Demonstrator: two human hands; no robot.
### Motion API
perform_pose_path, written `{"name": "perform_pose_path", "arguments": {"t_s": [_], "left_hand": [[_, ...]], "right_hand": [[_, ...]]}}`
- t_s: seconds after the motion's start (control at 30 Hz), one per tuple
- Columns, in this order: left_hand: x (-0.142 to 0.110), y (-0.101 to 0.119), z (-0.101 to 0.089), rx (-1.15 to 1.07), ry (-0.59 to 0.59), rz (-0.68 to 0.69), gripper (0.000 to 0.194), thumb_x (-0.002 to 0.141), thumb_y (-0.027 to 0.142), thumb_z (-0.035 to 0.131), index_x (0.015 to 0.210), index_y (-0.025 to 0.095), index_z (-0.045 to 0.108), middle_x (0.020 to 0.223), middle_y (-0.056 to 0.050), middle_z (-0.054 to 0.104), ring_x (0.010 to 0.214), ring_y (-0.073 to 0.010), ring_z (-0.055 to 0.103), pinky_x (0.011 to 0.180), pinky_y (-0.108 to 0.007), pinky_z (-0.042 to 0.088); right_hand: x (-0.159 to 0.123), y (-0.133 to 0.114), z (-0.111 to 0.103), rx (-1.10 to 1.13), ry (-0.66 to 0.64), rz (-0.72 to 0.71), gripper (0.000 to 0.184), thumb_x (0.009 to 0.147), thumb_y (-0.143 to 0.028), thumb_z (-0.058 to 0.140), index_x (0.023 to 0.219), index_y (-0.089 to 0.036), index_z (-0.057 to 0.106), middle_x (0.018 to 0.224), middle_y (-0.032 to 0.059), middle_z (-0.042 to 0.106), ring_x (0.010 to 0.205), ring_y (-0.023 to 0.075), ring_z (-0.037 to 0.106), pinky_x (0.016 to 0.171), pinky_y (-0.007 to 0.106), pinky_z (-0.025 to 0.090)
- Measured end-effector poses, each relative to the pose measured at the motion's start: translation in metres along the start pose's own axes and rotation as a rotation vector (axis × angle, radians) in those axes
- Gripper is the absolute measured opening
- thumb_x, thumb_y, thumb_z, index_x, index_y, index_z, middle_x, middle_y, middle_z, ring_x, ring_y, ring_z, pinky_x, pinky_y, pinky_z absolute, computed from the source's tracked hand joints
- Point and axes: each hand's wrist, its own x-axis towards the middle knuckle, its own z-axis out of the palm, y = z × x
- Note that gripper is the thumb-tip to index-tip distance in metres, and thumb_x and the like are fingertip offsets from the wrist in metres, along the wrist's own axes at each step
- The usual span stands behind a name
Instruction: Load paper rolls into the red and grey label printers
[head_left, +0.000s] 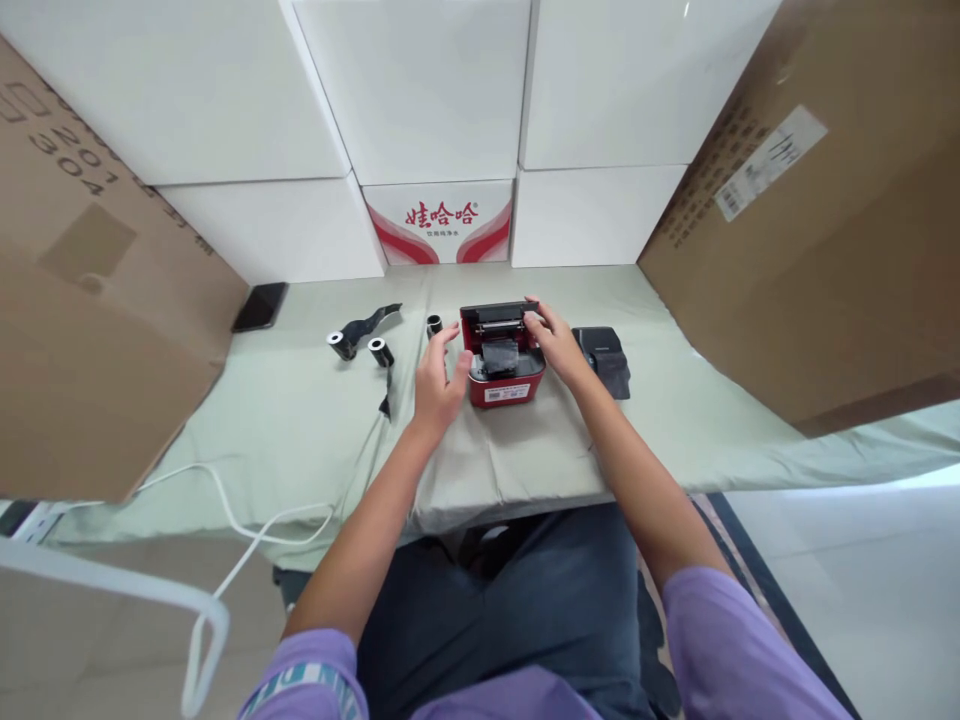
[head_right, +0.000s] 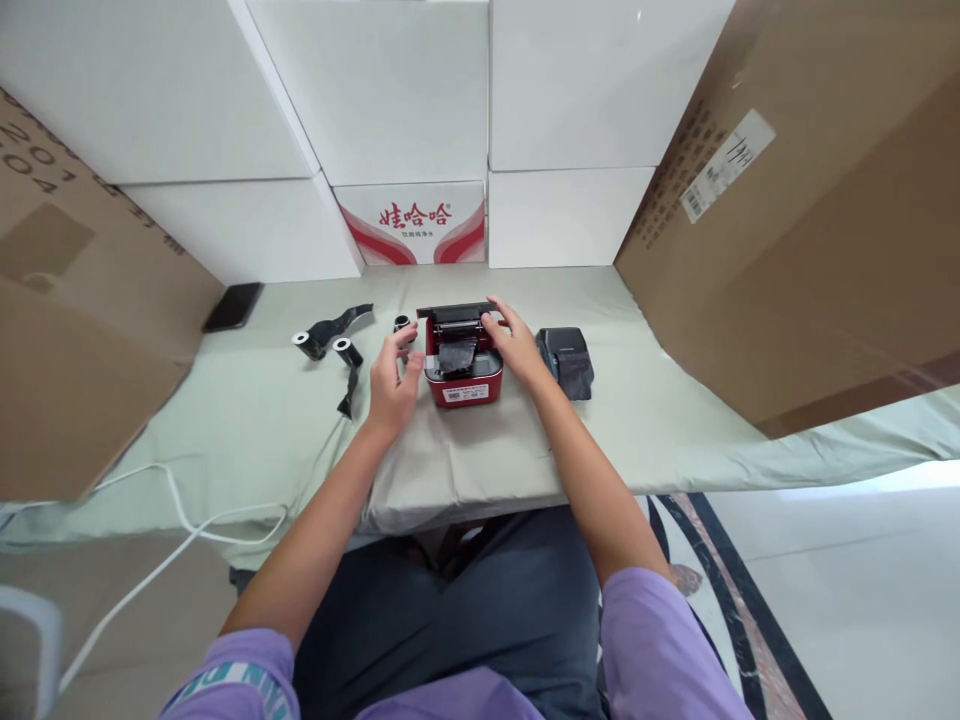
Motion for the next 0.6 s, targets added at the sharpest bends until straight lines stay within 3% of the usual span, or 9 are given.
{"name": "perform_pose_path", "arguments": {"t_s": [0.07, 0.23, 0.33, 0.4, 0.5, 0.6], "left_hand": [[0.004, -0.004, 0.0, 0.054, -0.027, 0.008, 0.048, 0.108, 0.05, 0.034, 0.123, 0.02, 0.069, 0.131, -0.012, 0.074, 0.127, -0.0269, 0.067, 0.115, -0.048, 0.046], [0.036, -0.023, -0.006, 0.09, -0.412, 0.141, 0.046, 0.105, 0.042, 0.034, 0.092, 0.024, 0.074, 0.105, -0.002, 0.081, 0.111, -0.0222, 0.072, 0.131, -0.05, 0.023], [0.045, -0.029, -0.013, 0.058, -0.438, 0.196, 0.046, 0.105, 0.042, 0.032, 0.089, 0.024, 0.072, 0.093, 0.0, 0.08, 0.095, -0.0196, 0.072, 0.131, -0.045, 0.026], [0.044, -0.029, -0.015, 0.08, -0.358, 0.2, 0.044, 0.104, 0.042, 0.033, 0.091, 0.024, 0.072, 0.096, -0.002, 0.08, 0.099, -0.0204, 0.072, 0.129, -0.044, 0.029], [0.041, -0.026, -0.012, 0.174, -0.281, 0.139, 0.044, 0.105, 0.04, 0.035, 0.106, 0.023, 0.076, 0.119, -0.007, 0.079, 0.125, -0.0248, 0.063, 0.125, -0.049, 0.03], [0.045, -0.024, -0.005, 0.214, -0.423, 0.106, 0.046, 0.105, 0.038, 0.036, 0.12, 0.026, 0.077, 0.133, -0.004, 0.076, 0.143, -0.0295, 0.046, 0.123, -0.056, 0.024]], "right_hand": [[0.004, 0.002, 0.001, 0.032, 0.02, -0.016, 0.073, 0.084, -0.074, 0.064, 0.135, -0.022, 0.066, 0.146, 0.0131, 0.064, 0.134, 0.0314, 0.06, 0.117, 0.047, 0.046], [0.003, 0.002, -0.002, 0.11, 0.012, 0.007, 0.062, 0.084, -0.079, 0.062, 0.118, -0.028, 0.067, 0.134, 0.0074, 0.068, 0.122, 0.0277, 0.064, 0.103, 0.044, 0.055], [0.002, 0.0, -0.001, 0.118, 0.029, -0.006, 0.062, 0.082, -0.082, 0.063, 0.113, -0.028, 0.067, 0.126, 0.006, 0.071, 0.116, 0.0257, 0.065, 0.098, 0.041, 0.056], [0.004, -0.001, 0.002, 0.127, 0.056, -0.012, 0.066, 0.08, -0.085, 0.062, 0.111, -0.027, 0.067, 0.121, 0.0062, 0.072, 0.112, 0.0248, 0.066, 0.097, 0.039, 0.057], [0.01, -0.002, 0.007, 0.132, 0.105, 0.004, 0.069, 0.079, -0.088, 0.06, 0.106, -0.025, 0.068, 0.112, 0.0061, 0.072, 0.106, 0.0235, 0.067, 0.095, 0.038, 0.057], [0.015, -0.002, 0.01, 0.134, 0.137, 0.01, 0.07, 0.079, -0.09, 0.059, 0.103, -0.025, 0.068, 0.108, 0.0054, 0.072, 0.103, 0.0229, 0.067, 0.092, 0.037, 0.057]]}}
